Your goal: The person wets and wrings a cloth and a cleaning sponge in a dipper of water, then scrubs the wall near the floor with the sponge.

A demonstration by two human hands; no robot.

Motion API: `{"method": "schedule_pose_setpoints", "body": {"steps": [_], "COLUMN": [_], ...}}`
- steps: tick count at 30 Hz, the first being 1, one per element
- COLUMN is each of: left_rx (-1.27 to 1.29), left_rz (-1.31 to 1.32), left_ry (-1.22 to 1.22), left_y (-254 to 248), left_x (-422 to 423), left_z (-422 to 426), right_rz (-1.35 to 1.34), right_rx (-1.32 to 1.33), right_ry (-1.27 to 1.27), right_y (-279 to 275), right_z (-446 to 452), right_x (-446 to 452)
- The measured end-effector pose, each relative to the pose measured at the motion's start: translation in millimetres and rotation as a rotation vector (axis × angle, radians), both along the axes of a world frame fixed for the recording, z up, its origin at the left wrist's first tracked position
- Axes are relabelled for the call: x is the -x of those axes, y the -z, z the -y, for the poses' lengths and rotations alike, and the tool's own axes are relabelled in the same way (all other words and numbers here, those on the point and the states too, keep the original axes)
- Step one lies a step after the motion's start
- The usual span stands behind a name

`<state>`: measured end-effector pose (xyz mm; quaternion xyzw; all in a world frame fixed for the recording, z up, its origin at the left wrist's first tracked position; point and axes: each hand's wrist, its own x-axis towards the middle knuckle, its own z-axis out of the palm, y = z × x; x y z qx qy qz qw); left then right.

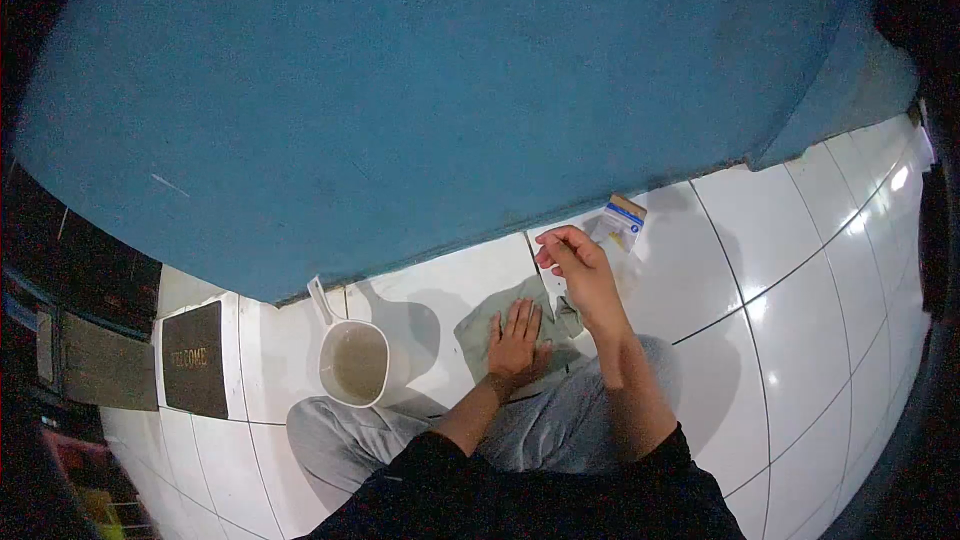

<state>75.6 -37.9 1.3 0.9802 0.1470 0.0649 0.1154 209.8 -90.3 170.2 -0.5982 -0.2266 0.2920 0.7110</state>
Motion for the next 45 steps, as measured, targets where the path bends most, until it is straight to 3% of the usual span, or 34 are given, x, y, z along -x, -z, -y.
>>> {"method": "schedule_pose_setpoints", "body": {"steps": [6, 17, 23, 32, 45], "left_rx": [-0.062, -0.003, -0.023, -0.036, -0.069], "left_rz": [-0.018, -0.067, 0.086, -0.019, 0.014], "left_ry": [-0.054, -0.032, -0.043, -0.042, -0.110], "left_y": [-4, -7, -8, -6, -3], "left_x": [-31, 7, -30, 16, -41], "left_z": [-10, 11, -10, 17, -46], "right_rz": [0.032, 0.008, 0.020, 0.016, -0.008], "right_rx": [0.044, 0.024, 0.033, 0.033, 0.026], "right_ry": [0.011, -0.031, 0.001, -0.010, -0.028], "right_y": [1, -4, -1, -8, 4], "right_z": [5, 0, 7, 4, 7], "right_x": [-1, 1, 1, 3, 0]}}
